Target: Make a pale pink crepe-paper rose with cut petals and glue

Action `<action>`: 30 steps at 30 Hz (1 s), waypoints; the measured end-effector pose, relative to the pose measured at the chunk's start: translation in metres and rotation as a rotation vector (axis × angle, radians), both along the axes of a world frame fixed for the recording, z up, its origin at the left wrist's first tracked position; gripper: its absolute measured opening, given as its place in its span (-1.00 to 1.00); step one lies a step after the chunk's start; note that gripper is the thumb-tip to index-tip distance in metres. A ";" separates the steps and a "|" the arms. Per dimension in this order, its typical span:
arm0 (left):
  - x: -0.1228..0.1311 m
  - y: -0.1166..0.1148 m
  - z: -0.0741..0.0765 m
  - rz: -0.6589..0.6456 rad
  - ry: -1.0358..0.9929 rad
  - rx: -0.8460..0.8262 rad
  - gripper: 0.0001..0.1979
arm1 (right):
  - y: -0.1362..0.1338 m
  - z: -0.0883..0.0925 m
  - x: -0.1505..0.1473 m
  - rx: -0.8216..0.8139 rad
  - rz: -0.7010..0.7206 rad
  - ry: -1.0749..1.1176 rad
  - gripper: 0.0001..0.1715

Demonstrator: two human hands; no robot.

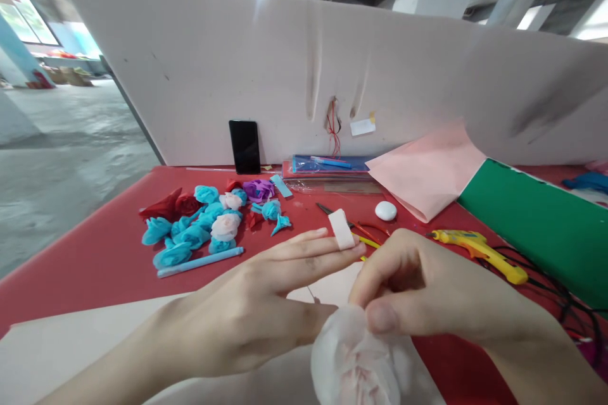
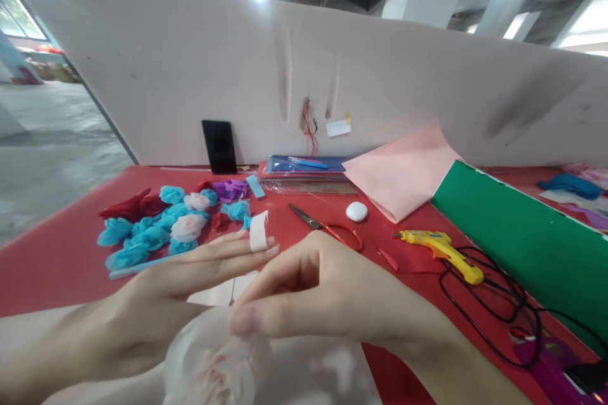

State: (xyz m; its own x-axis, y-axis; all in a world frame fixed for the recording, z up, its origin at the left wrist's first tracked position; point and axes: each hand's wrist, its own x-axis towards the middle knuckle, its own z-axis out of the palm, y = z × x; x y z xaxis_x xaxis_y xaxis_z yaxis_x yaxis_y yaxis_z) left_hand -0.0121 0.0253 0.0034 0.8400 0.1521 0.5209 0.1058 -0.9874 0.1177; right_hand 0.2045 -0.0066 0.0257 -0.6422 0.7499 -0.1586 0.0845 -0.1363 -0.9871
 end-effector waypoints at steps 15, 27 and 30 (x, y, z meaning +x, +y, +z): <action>-0.004 0.002 -0.004 -0.045 0.056 -0.068 -0.73 | -0.003 0.003 -0.005 -0.083 -0.065 -0.052 -0.85; 0.004 0.002 0.000 -0.090 0.048 -0.139 -0.69 | -0.004 -0.002 -0.009 -0.102 -0.052 -0.061 -0.79; 0.004 0.002 0.001 -0.093 0.051 -0.150 -0.71 | -0.003 -0.003 -0.009 -0.125 -0.032 -0.046 -0.78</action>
State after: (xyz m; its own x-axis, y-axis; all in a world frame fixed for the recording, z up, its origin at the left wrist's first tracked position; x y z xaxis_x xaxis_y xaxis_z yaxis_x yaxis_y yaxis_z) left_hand -0.0079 0.0278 0.0044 0.8787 0.1457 0.4547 0.0247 -0.9649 0.2615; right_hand 0.1952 -0.0099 0.0228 -0.6079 0.7428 -0.2806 0.1229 -0.2611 -0.9575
